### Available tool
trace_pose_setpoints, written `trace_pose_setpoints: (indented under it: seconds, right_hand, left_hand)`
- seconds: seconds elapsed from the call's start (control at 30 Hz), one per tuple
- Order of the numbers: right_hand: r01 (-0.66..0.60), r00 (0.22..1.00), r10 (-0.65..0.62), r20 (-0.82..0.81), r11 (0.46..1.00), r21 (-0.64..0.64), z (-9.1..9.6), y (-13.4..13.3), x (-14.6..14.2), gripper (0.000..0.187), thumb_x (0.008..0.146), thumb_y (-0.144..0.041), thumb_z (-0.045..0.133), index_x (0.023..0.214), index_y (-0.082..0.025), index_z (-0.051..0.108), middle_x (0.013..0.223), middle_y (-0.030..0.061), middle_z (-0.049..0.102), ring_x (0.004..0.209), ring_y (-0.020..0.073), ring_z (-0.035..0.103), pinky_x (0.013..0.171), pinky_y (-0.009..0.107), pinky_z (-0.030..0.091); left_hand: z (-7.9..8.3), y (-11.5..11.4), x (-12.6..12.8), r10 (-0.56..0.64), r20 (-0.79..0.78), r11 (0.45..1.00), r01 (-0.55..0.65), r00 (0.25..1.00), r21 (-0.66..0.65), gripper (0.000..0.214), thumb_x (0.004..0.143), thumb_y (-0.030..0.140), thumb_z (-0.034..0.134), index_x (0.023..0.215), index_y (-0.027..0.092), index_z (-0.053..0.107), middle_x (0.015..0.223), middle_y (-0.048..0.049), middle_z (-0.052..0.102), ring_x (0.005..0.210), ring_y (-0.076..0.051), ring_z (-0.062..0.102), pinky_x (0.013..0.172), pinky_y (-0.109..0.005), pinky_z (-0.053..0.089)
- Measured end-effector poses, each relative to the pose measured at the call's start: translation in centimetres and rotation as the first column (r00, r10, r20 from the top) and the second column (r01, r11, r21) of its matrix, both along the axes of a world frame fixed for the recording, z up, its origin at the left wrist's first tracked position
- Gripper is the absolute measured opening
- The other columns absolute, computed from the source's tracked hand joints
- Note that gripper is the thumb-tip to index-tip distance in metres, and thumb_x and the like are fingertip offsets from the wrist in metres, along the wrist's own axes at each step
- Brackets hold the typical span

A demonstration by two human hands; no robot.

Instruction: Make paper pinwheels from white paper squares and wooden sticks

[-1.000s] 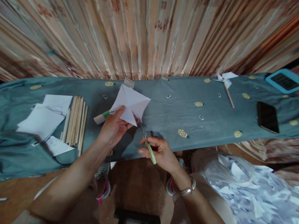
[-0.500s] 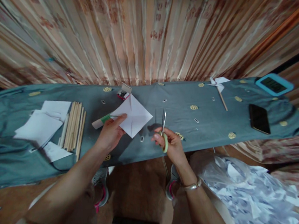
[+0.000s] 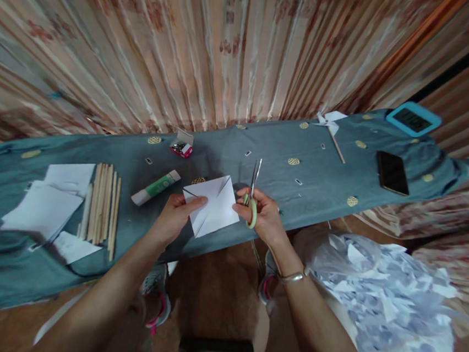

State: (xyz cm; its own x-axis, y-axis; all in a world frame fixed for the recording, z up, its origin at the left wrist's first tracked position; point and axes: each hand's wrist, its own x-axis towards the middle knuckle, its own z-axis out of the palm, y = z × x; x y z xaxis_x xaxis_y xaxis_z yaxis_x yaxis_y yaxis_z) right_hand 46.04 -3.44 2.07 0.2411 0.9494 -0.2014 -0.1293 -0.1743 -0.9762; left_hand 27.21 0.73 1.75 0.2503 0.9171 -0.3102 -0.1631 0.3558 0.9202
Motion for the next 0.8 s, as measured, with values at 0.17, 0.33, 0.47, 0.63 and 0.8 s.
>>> trace_pose_setpoints:
  seconds: [0.17,0.33,0.47,0.63,0.8]
  right_hand:
    - [-0.004,0.999,0.004,-0.032,1.0,-0.014,-0.1,0.1,-0.5,0.04,0.044,-0.029,0.088,0.078,-0.023,0.068,0.064,-0.0063,0.064,0.057,0.0095,0.054,0.056,0.024,0.043]
    - [0.129,0.988,-0.129,-0.086,0.992,-0.001,-0.7,0.5,-1.0,0.038,0.046,-0.03,0.087,0.078,-0.022,0.067,0.066,-0.0058,0.065,0.057,0.0086,0.053,0.056,0.022,0.04]
    - [0.212,0.965,-0.207,-0.164,0.977,0.012,-0.8,1.0,-1.6,0.039,0.046,-0.029,0.086,0.078,-0.021,0.066,0.065,-0.006,0.065,0.057,0.0087,0.053,0.057,0.023,0.04]
    - [0.22,0.954,-0.208,-0.217,0.975,0.031,-0.8,1.3,-2.5,0.039,0.046,-0.029,0.086,0.078,-0.022,0.065,0.063,-0.007,0.064,0.056,0.0087,0.052,0.057,0.024,0.041]
    - [0.167,0.963,-0.154,-0.219,0.985,0.041,-1.0,1.2,-3.0,0.039,0.049,-0.033,0.087,0.08,-0.022,0.066,0.063,-0.0074,0.064,0.055,0.008,0.052,0.056,0.023,0.04]
  left_hand:
    - [0.0,0.0,0.2,0.012,0.057,0.997,-0.008,0.998,-0.08,0.035,0.059,0.044,0.081,0.066,0.011,0.071,0.063,-0.0054,0.069,0.059,-0.018,0.06,0.06,-0.029,0.044]
    - [0.8,-0.7,1.2,0.039,0.333,0.996,-0.008,0.942,-0.093,0.052,0.065,0.06,0.073,0.087,0.013,0.072,0.081,-0.0089,0.073,0.086,-0.027,0.067,0.077,-0.037,0.051]
    - [0.6,-1.7,2.1,0.033,0.245,0.998,-0.02,0.969,-0.054,0.046,0.058,0.045,0.083,0.089,0.013,0.072,0.088,-0.0078,0.074,0.086,-0.024,0.066,0.08,-0.035,0.051]
    - [-0.3,-1.9,2.7,0.139,0.103,0.99,-0.139,0.985,-0.016,0.032,0.059,0.034,0.082,0.08,0.013,0.07,0.083,-0.006,0.073,0.075,-0.019,0.063,0.073,-0.031,0.051]
    - [-0.4,-1.2,2.5,0.216,0.021,0.976,-0.216,0.976,0.021,0.021,0.058,0.029,0.078,0.07,0.014,0.068,0.074,-0.0046,0.071,0.07,-0.018,0.062,0.07,-0.03,0.049]
